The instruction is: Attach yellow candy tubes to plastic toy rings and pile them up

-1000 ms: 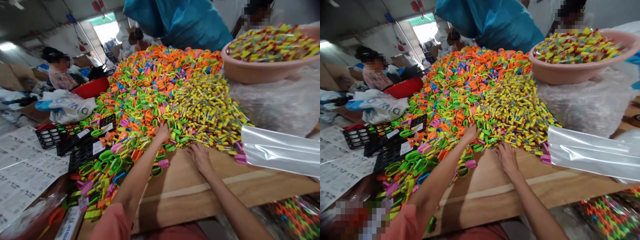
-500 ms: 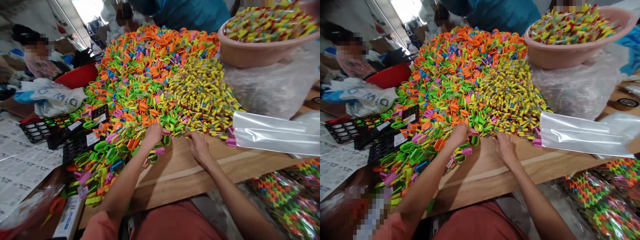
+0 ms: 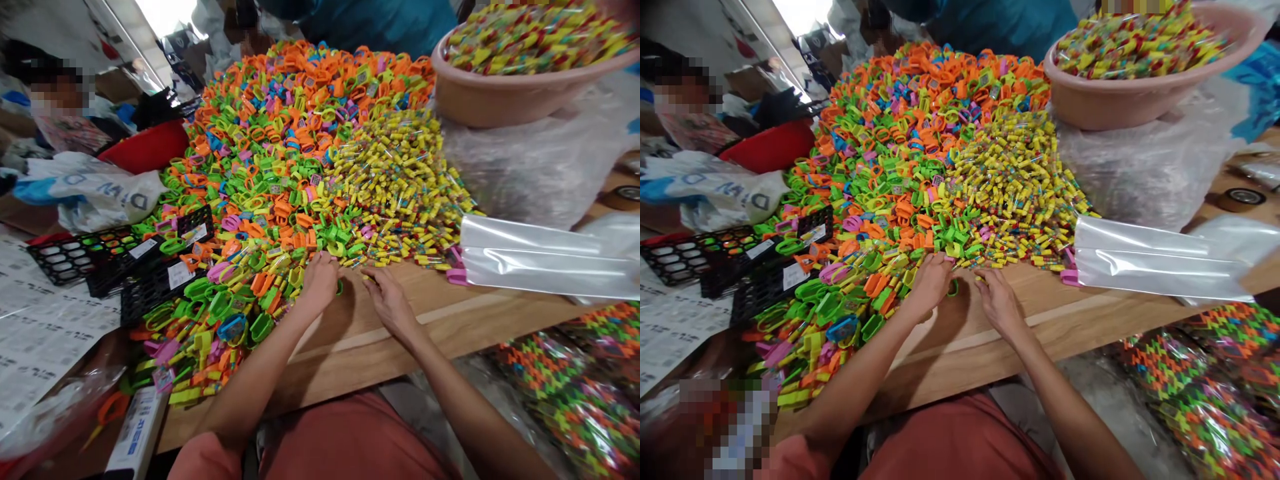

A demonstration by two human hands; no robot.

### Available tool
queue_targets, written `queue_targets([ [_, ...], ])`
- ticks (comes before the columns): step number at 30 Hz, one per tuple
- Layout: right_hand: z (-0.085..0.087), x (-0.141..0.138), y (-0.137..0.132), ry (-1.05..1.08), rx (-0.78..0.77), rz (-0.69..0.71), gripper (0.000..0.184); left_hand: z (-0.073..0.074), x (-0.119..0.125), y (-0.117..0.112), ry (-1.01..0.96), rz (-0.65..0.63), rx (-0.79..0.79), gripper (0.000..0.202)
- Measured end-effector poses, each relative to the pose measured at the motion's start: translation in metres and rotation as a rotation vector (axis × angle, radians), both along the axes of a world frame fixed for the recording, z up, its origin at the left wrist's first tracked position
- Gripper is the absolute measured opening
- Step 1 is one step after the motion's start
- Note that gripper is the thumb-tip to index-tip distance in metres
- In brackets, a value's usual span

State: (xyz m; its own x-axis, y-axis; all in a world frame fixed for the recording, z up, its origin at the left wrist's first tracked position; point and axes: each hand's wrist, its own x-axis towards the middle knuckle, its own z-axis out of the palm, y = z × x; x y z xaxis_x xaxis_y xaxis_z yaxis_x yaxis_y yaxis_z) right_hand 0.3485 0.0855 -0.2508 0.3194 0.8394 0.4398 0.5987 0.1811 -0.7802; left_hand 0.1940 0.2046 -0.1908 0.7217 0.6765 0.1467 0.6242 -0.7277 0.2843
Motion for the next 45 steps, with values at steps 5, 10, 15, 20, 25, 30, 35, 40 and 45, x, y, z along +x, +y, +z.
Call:
queue_targets([
  [5,-0.001,-0.003,-0.004,0.036,-0.041,0.041,0.025,-0.008,-0.001,-0.007,0.163,0.003,0.049,0.021],
  [10,0.001,-0.010,-0.008,0.101,-0.058,0.068,0.026,-0.014,0.004,-0.012,0.152,0.085,0.000,0.011],
  [15,0.007,-0.016,-0.013,0.365,-0.104,0.090,0.030,-0.010,0.000,-0.015,-0.533,0.250,-0.356,0.012],
  [20,0.023,-0.031,-0.011,0.799,-0.238,0.160,0.052,-0.003,0.000,-0.032,-1.121,0.344,-1.095,0.036],
  [25,0.040,-0.037,-0.012,1.059,-0.214,0.234,0.049,-0.001,-0.003,-0.049,-1.198,0.349,-1.344,0.048],
  [30,0.049,-0.036,-0.017,1.225,-0.251,0.301,0.044,-0.007,-0.007,-0.057,-1.176,0.278,-1.245,0.043],
  [35,0.050,-0.036,-0.018,1.313,-0.234,0.311,0.042,-0.008,-0.008,-0.060,-1.167,0.206,-1.205,0.038],
  [40,0.045,-0.032,-0.017,1.253,-0.261,0.315,0.047,-0.008,-0.008,-0.064,-1.108,0.177,-1.082,0.032],
  [45,0.044,-0.036,-0.016,1.065,-0.255,0.330,0.048,-0.009,-0.011,-0.071,-1.013,0.189,-0.869,0.024],
])
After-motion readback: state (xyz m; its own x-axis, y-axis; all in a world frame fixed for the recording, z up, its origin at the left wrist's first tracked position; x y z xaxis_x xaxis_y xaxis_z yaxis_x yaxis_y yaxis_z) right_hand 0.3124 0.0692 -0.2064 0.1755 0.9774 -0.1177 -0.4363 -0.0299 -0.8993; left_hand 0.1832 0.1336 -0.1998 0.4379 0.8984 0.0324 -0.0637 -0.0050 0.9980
